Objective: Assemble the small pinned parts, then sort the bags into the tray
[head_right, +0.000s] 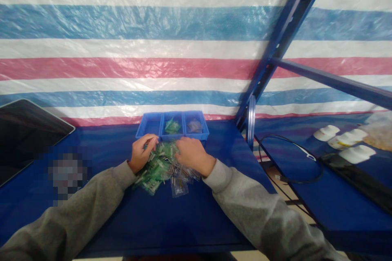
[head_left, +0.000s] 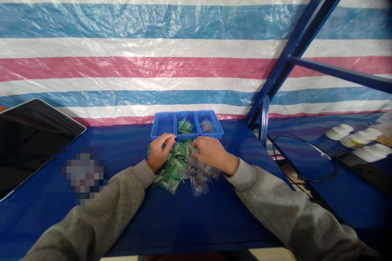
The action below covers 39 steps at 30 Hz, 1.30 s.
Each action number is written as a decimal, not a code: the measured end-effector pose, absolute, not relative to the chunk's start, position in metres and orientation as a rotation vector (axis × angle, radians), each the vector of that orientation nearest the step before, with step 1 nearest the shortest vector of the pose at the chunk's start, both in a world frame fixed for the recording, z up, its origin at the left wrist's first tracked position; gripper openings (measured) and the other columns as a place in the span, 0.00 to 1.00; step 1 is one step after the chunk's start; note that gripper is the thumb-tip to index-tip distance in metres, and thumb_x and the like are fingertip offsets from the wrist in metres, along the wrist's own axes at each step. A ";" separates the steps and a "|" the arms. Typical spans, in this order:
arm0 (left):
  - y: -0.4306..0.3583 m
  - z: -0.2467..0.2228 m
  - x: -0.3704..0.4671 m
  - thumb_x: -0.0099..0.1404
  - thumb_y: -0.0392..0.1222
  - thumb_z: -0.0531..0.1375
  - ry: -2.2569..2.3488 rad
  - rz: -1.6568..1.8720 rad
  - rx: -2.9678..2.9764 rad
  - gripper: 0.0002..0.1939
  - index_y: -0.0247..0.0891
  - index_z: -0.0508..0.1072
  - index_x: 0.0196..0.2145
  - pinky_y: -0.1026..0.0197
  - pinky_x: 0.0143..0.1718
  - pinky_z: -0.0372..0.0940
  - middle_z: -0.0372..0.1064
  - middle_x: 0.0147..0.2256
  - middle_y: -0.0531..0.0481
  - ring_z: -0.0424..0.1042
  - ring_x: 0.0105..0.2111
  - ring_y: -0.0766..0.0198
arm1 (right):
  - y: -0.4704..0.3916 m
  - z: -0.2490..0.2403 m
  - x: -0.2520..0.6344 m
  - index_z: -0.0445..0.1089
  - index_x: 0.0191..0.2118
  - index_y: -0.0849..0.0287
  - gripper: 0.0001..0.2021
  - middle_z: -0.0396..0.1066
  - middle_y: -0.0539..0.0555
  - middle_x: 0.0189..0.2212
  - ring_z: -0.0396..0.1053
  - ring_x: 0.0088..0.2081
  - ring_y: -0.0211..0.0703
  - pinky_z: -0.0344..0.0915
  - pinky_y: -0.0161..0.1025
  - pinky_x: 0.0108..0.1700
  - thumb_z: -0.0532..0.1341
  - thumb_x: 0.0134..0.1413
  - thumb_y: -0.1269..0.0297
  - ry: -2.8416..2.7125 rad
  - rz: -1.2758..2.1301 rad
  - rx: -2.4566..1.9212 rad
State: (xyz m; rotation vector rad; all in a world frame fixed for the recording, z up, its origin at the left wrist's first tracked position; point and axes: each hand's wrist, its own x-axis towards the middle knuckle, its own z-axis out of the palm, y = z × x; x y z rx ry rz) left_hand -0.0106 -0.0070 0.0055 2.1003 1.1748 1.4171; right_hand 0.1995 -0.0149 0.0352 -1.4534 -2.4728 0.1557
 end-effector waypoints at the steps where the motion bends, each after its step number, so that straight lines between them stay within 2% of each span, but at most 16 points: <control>1: -0.007 0.005 -0.011 0.66 0.42 0.53 1.175 1.411 2.106 0.10 0.36 0.71 0.38 0.66 0.29 0.64 0.69 0.29 0.50 0.66 0.23 0.69 | -0.017 0.036 0.201 0.71 0.32 0.59 0.12 0.72 0.59 0.30 0.70 0.33 0.50 0.59 0.38 0.33 0.66 0.44 0.55 -2.496 0.148 -1.469; 3: -0.007 0.005 -0.011 0.66 0.43 0.53 1.174 1.403 2.117 0.11 0.36 0.71 0.38 0.66 0.29 0.63 0.68 0.29 0.50 0.66 0.24 0.69 | -0.020 0.038 0.203 0.71 0.33 0.60 0.20 0.72 0.62 0.29 0.71 0.33 0.53 0.60 0.40 0.33 0.67 0.40 0.48 -2.511 0.152 -1.499; 5: -0.007 0.004 -0.012 0.66 0.43 0.53 1.174 1.396 2.125 0.11 0.36 0.72 0.38 0.66 0.30 0.63 0.68 0.29 0.50 0.66 0.24 0.69 | -0.024 0.038 0.204 0.71 0.33 0.61 0.23 0.72 0.63 0.29 0.71 0.33 0.55 0.60 0.41 0.33 0.68 0.37 0.46 -2.516 0.148 -1.512; 9: -0.006 0.003 -0.013 0.66 0.42 0.53 1.173 1.377 2.146 0.10 0.36 0.72 0.38 0.66 0.30 0.63 0.68 0.29 0.50 0.66 0.25 0.69 | -0.027 0.035 0.202 0.71 0.34 0.61 0.18 0.73 0.63 0.30 0.72 0.31 0.53 0.61 0.40 0.32 0.68 0.40 0.52 -2.590 0.096 -1.491; 17: -0.005 0.003 -0.014 0.66 0.40 0.53 1.170 1.355 2.193 0.09 0.36 0.72 0.38 0.66 0.32 0.63 0.69 0.30 0.50 0.66 0.26 0.70 | -0.024 0.034 0.197 0.71 0.33 0.61 0.08 0.73 0.63 0.29 0.72 0.32 0.51 0.62 0.40 0.33 0.61 0.49 0.62 -2.643 0.096 -1.483; 24: -0.003 -0.002 -0.016 0.66 0.40 0.54 1.181 1.382 2.226 0.09 0.36 0.72 0.38 0.65 0.34 0.64 0.71 0.32 0.50 0.68 0.26 0.69 | -0.029 0.041 0.189 0.71 0.33 0.62 0.08 0.74 0.61 0.31 0.72 0.34 0.50 0.62 0.39 0.34 0.54 0.51 0.70 -2.678 0.071 -1.569; 29: -0.004 0.000 -0.015 0.66 0.40 0.54 1.180 1.380 2.255 0.09 0.36 0.72 0.38 0.65 0.35 0.64 0.71 0.31 0.50 0.68 0.27 0.69 | -0.026 0.042 0.187 0.71 0.39 0.59 0.11 0.74 0.55 0.33 0.71 0.35 0.43 0.61 0.35 0.38 0.55 0.51 0.72 -2.338 0.231 -1.426; 32: -0.004 0.004 -0.013 0.66 0.40 0.53 1.143 1.354 2.294 0.10 0.36 0.72 0.40 0.65 0.34 0.64 0.70 0.33 0.49 0.68 0.29 0.68 | -0.021 0.034 0.188 0.71 0.38 0.58 0.10 0.73 0.52 0.32 0.69 0.30 0.39 0.62 0.34 0.36 0.55 0.52 0.72 -2.044 0.393 -1.225; 36: -0.003 0.007 -0.011 0.65 0.42 0.55 1.044 1.218 2.418 0.14 0.36 0.70 0.47 0.63 0.36 0.65 0.71 0.37 0.46 0.68 0.34 0.65 | -0.014 0.011 0.187 0.69 0.37 0.59 0.07 0.72 0.51 0.28 0.68 0.25 0.37 0.64 0.34 0.30 0.55 0.55 0.64 -1.687 0.689 -1.052; 39: -0.001 0.006 -0.011 0.63 0.43 0.57 1.021 1.160 2.512 0.15 0.37 0.69 0.48 0.60 0.39 0.64 0.71 0.39 0.46 0.68 0.36 0.63 | -0.012 -0.008 0.182 0.68 0.35 0.58 0.09 0.70 0.50 0.26 0.69 0.25 0.39 0.66 0.35 0.29 0.57 0.55 0.58 -1.500 0.906 -0.949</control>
